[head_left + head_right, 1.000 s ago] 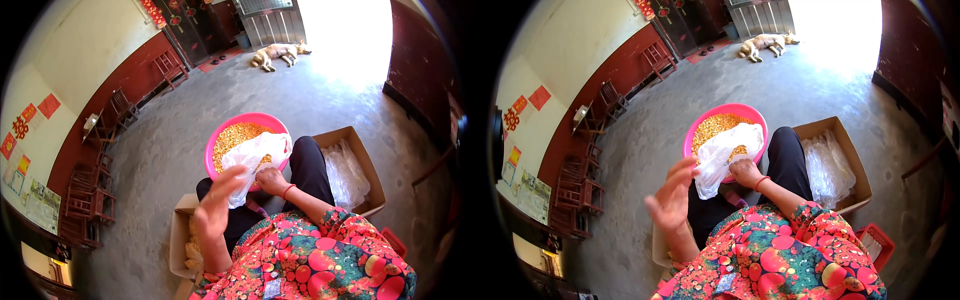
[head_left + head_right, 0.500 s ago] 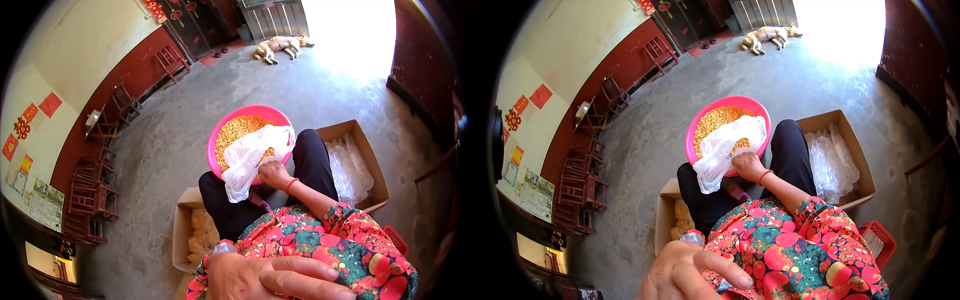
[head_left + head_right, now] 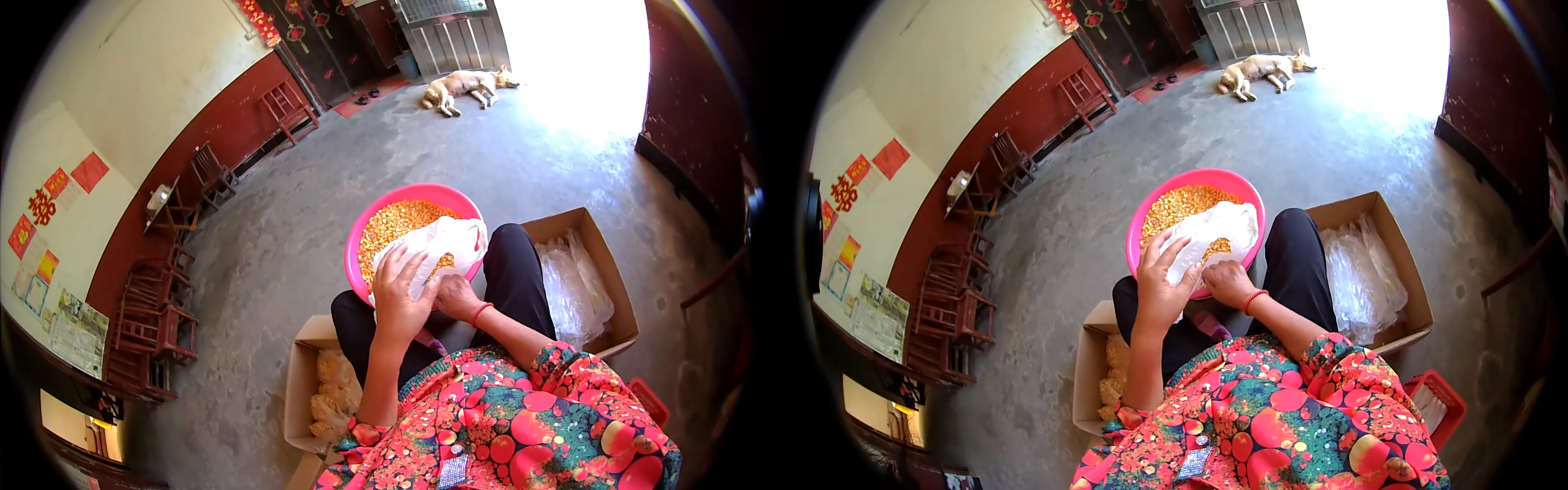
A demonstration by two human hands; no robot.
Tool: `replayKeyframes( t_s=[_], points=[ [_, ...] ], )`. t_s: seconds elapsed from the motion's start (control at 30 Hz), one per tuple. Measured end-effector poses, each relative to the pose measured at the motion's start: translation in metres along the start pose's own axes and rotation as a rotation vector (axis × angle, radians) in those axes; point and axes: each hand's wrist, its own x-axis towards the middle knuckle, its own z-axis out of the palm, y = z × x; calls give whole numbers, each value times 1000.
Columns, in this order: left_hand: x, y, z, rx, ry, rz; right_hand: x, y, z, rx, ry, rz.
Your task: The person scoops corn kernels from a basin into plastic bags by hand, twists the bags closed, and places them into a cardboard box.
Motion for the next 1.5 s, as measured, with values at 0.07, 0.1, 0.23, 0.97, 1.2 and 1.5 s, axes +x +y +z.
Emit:
replayKeyframes(
  t_s=[0.07,0.1,0.23,0.97,1.2,1.5],
  points=[
    [-25,-31,22,203,61,-168,-1,4,7,15,88,-78],
    [-40,-49,32,202,58,-166,-2,6,8,15,89,-75],
    [-108,-111,70,228,154,-286,-3,6,6,-18,70,-99],
    [-115,-115,75,10,116,-271,-2,10,13,-16,24,-61],
    [-113,-107,72,-5,66,-249,-3,13,20,-39,5,-48],
    [-117,-114,79,58,67,-263,-2,10,14,-13,17,-51]
  ],
)
